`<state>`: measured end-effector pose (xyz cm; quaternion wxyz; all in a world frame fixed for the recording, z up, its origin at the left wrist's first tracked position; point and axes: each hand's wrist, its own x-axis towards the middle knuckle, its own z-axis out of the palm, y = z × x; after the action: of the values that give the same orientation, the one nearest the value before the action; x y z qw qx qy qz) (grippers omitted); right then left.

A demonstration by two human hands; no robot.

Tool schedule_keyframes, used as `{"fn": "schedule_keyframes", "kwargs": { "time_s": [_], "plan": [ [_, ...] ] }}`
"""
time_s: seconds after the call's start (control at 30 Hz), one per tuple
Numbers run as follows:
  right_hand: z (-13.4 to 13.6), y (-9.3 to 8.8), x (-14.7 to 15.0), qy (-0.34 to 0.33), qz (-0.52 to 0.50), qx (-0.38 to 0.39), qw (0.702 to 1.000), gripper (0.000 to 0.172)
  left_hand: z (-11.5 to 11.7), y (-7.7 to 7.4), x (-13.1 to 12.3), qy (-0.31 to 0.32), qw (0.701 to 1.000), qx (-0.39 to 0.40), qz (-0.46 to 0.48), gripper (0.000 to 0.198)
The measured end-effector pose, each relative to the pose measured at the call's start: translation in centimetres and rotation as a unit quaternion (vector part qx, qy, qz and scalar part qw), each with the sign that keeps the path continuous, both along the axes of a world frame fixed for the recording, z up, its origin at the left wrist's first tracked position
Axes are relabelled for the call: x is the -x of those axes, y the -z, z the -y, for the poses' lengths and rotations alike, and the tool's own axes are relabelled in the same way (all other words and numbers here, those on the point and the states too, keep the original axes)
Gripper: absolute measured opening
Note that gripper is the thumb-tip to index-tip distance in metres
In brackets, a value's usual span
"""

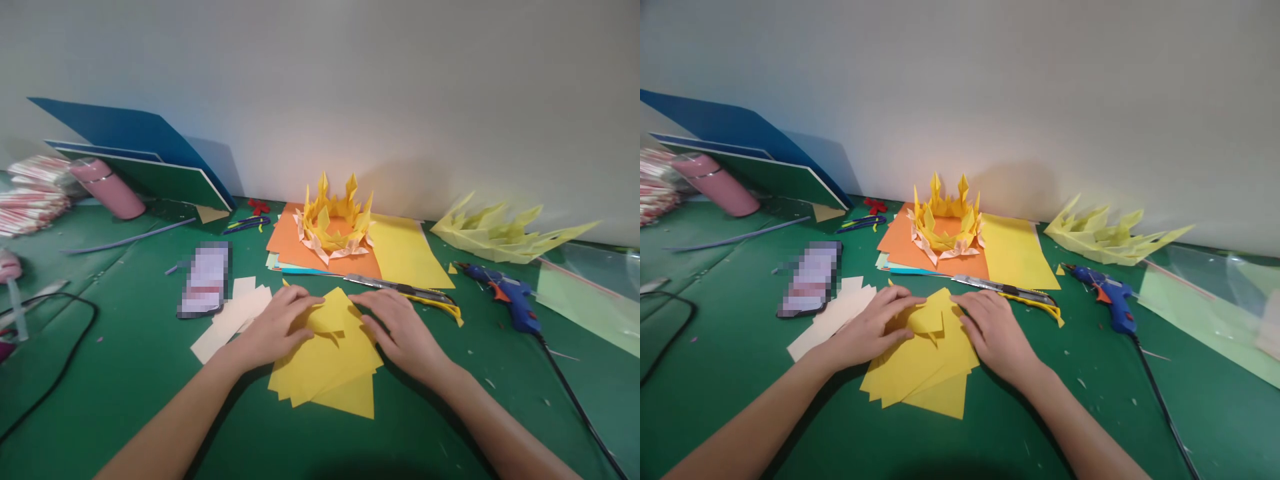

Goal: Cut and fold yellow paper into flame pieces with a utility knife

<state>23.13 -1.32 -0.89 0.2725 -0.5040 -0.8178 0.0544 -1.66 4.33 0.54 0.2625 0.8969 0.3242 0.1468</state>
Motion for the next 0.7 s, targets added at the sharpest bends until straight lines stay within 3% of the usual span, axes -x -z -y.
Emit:
{"fn": "schedule_keyframes", "kwargs": {
  "time_s": [0.13, 0.33, 0.5, 0.57, 0.7],
  "plan": [
    [0.7, -0.4, 2.0, -0.039, -0.083, 0.100, 0.991, 0.034, 0.2, 0.4, -0.4, 0.006, 0.996, -0.079, 0.038, 0.009],
    [1.3, -0.1, 4.0, -0.050, -0.242, 0.224, 0.943, 0.037, 0.5, 0.8, -0.8, 0.001, 0.987, -0.107, 0.121, 0.013],
    [1.2, 0.4, 4.4, 0.018, -0.324, 0.189, 0.927, 0.016, 0.8, 0.2, -0.9, -0.019, 0.982, -0.024, 0.184, 0.027],
    [0.9, 0.5, 4.2, 0.043, -0.345, 0.171, 0.922, 0.009, 0.9, -0.4, -0.8, -0.061, 0.978, 0.046, 0.195, 0.030],
    [0.2, 0.8, 3.4, 0.079, -0.314, 0.127, 0.938, 0.012, 0.7, -1.8, 0.2, -0.158, 0.964, 0.154, 0.147, 0.044]
  ]
}}
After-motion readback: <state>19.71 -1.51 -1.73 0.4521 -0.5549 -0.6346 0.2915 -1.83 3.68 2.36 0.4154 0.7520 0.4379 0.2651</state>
